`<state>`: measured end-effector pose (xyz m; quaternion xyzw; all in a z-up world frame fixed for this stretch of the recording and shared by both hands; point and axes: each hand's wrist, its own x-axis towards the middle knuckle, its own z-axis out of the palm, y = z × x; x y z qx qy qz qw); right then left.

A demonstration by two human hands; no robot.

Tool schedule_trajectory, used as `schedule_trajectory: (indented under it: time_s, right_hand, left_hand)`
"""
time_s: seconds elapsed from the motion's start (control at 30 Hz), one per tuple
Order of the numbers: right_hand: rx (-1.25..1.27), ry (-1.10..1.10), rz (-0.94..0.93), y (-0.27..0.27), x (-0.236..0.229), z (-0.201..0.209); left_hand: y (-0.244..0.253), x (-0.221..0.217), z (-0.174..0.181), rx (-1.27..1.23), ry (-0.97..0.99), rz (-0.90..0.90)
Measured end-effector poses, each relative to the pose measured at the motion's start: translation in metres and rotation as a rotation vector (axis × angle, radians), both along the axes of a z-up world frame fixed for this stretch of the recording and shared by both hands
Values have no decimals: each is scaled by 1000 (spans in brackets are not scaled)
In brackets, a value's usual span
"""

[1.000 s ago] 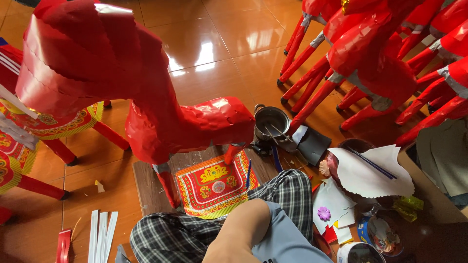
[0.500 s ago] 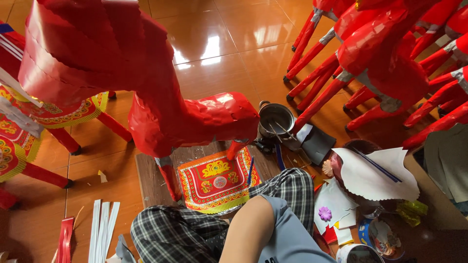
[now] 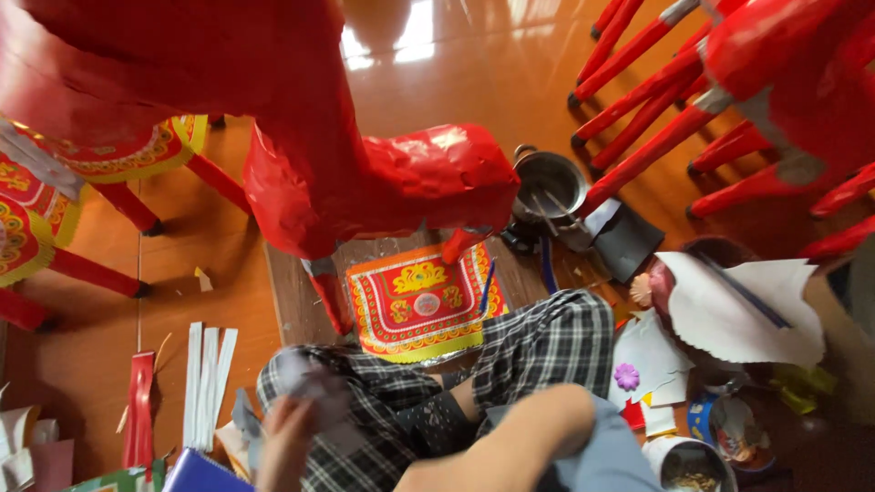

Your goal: Assembling and decorating traditional paper horses by applying glue and attaching paper patterns.

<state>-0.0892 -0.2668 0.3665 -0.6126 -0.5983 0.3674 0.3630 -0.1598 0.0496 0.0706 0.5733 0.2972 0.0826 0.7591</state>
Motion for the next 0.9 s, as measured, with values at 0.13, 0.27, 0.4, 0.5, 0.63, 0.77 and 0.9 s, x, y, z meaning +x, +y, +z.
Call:
schedule_trajectory:
  time_s: [0.13, 0.27, 0.4, 0.5, 0.63, 0.77, 0.9]
  right_hand:
    - [-354, -81, -159, 15, 50, -106]
    - [-34, 250, -910, -28, 78, -308]
    - [-30, 929, -1124, -17, 92, -317]
    - [-39, 1113, -1280, -16, 99, -336]
    - [-88, 1096, -1378, -18, 104, -385]
    - [-201, 1040, -1415, -22, 108, -385]
    - [-263, 986, -1411, -19, 110, -391]
  left_hand:
    - [-86, 49, 53, -301, 151, -422]
    - [-127, 102, -8, -478, 93, -365]
    - [-145, 150, -48, -584, 77, -391]
    - [-148, 177, -66, -533, 113, -475]
    - [-144, 197, -125, -482, 187, -492]
    - [-148, 225, -117, -403, 239, -383]
    - [-154, 243, -166, -223, 327, -325]
